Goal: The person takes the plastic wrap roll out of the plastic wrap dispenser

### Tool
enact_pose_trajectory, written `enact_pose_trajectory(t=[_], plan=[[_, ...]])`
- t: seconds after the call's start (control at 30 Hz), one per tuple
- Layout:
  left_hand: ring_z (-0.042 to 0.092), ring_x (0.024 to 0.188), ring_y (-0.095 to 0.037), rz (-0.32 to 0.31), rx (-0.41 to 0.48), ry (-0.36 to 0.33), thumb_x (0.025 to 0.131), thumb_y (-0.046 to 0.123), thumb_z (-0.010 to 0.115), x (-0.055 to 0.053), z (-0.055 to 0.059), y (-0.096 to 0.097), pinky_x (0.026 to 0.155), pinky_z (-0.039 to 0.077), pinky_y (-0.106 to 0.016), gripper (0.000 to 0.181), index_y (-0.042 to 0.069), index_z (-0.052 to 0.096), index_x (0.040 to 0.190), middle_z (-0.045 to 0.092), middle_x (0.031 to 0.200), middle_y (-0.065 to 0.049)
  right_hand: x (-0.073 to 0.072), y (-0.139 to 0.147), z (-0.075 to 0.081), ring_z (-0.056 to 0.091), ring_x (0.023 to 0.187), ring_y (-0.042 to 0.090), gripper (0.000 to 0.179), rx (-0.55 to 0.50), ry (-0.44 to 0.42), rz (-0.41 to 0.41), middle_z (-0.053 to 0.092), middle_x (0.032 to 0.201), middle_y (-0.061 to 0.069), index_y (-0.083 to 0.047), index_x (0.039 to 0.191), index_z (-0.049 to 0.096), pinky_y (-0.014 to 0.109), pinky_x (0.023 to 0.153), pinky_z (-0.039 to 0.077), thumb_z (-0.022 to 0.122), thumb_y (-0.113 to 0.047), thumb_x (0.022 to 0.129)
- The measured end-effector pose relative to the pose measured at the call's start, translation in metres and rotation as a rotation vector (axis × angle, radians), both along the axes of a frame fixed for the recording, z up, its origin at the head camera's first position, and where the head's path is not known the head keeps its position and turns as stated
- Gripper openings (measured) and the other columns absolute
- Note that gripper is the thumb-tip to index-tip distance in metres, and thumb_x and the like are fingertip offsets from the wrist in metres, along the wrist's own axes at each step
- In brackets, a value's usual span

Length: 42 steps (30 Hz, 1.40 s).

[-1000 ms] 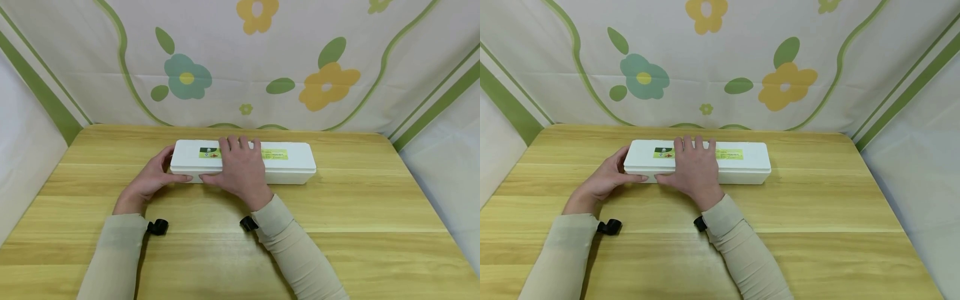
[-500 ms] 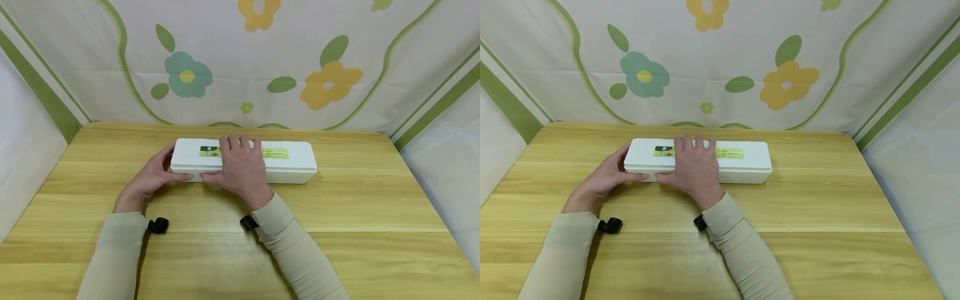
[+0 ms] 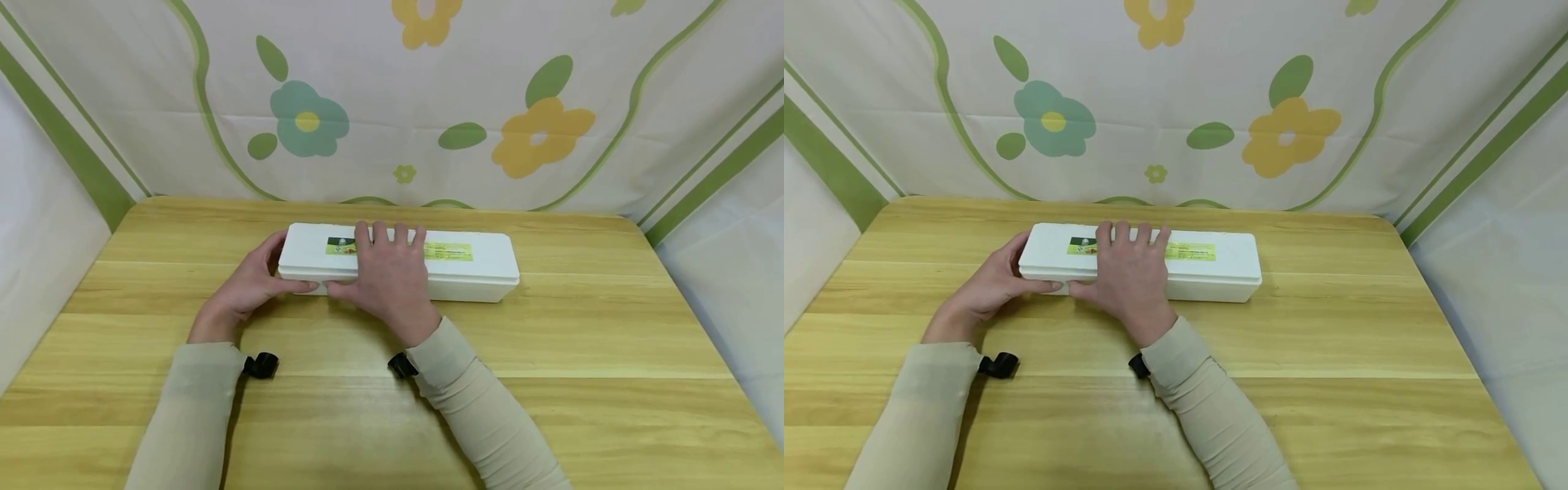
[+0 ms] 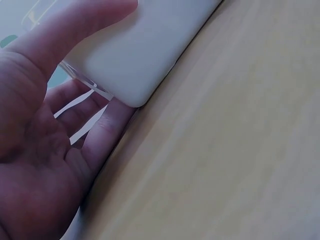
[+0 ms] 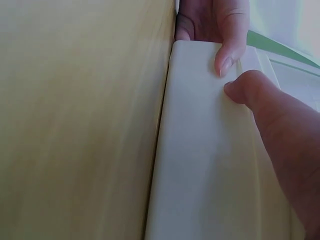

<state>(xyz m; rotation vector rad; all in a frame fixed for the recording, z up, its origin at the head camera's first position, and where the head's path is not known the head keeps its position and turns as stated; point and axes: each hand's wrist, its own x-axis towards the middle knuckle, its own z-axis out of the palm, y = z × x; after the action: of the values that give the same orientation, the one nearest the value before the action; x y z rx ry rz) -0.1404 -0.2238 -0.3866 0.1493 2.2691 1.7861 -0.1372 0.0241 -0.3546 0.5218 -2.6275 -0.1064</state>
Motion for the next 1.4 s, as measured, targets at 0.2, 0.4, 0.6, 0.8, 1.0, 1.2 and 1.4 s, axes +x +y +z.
enact_pose_trajectory(t=[0.2, 0.4, 0.6, 0.8, 1.0, 1.2, 1.4], plan=[[0.043, 0.140, -0.020, 0.013, 0.003, 0.001, 0.082, 0.009, 0.095, 0.001, 0.001, 0.002, 0.113, 0.037, -0.032, 0.099, 0.021, 0.040, 0.163, 0.049, 0.155, -0.002, 0.001, -0.002, 0.002, 0.069, 0.116, 0.037, 0.106, -0.004, -0.030, -0.018, 0.074, 0.125, 0.007, -0.014, 0.135, 0.063, 0.063, 0.105, 0.047, 0.062, -0.097, 0.069], [0.045, 0.136, -0.021, 0.027, 0.010, 0.002, 0.082, 0.007, 0.094, 0.001, -0.001, 0.002, 0.110, 0.041, -0.028, 0.098, 0.020, 0.041, 0.163, 0.049, 0.154, -0.002, 0.001, -0.003, -0.001, 0.069, 0.119, 0.038, 0.106, -0.019, -0.024, -0.019, 0.074, 0.129, 0.008, -0.015, 0.138, 0.063, 0.063, 0.107, 0.048, 0.064, -0.096, 0.069], [0.046, 0.134, -0.021, 0.029, 0.004, 0.007, 0.082, 0.007, 0.094, 0.000, -0.001, 0.002, 0.108, 0.042, -0.027, 0.098, 0.019, 0.041, 0.163, 0.049, 0.153, -0.002, -0.002, -0.001, -0.005, 0.072, 0.112, 0.039, 0.106, -0.019, 0.047, 0.012, 0.076, 0.122, 0.009, -0.013, 0.132, 0.066, 0.062, 0.103, 0.051, 0.064, -0.097, 0.068], [0.045, 0.137, -0.019, 0.033, 0.023, 0.021, 0.080, 0.006, 0.095, 0.001, -0.003, 0.002, 0.112, 0.040, -0.027, 0.097, 0.020, 0.044, 0.162, 0.052, 0.152, -0.001, -0.005, 0.001, -0.007, 0.076, 0.098, 0.037, 0.102, -0.030, 0.167, 0.051, 0.079, 0.107, 0.009, -0.010, 0.120, 0.070, 0.059, 0.092, 0.057, 0.062, -0.097, 0.067], [0.043, 0.140, -0.017, 0.028, 0.030, 0.024, 0.079, 0.006, 0.096, 0.002, -0.002, 0.000, 0.116, 0.036, -0.032, 0.098, 0.021, 0.045, 0.161, 0.053, 0.152, 0.000, -0.005, 0.002, -0.005, 0.076, 0.098, 0.036, 0.101, -0.068, 0.177, 0.072, 0.078, 0.108, 0.009, -0.010, 0.118, 0.071, 0.057, 0.090, 0.057, 0.064, -0.096, 0.067], [0.043, 0.141, -0.017, 0.012, 0.025, 0.023, 0.078, 0.007, 0.097, 0.003, -0.004, 0.001, 0.114, 0.039, -0.027, 0.098, 0.022, 0.045, 0.161, 0.052, 0.155, 0.002, -0.002, 0.007, -0.005, 0.075, 0.106, 0.037, 0.100, -0.070, 0.141, 0.081, 0.077, 0.115, 0.009, -0.011, 0.126, 0.070, 0.058, 0.096, 0.055, 0.066, -0.094, 0.069], [0.043, 0.141, -0.018, 0.009, 0.012, 0.023, 0.077, 0.008, 0.097, 0.001, -0.003, 0.002, 0.113, 0.040, -0.027, 0.102, 0.022, 0.044, 0.163, 0.051, 0.157, 0.002, 0.001, 0.020, 0.001, 0.070, 0.115, 0.038, 0.097, -0.038, 0.045, 0.073, 0.074, 0.122, 0.008, -0.016, 0.137, 0.062, 0.063, 0.106, 0.049, 0.064, -0.091, 0.075]])
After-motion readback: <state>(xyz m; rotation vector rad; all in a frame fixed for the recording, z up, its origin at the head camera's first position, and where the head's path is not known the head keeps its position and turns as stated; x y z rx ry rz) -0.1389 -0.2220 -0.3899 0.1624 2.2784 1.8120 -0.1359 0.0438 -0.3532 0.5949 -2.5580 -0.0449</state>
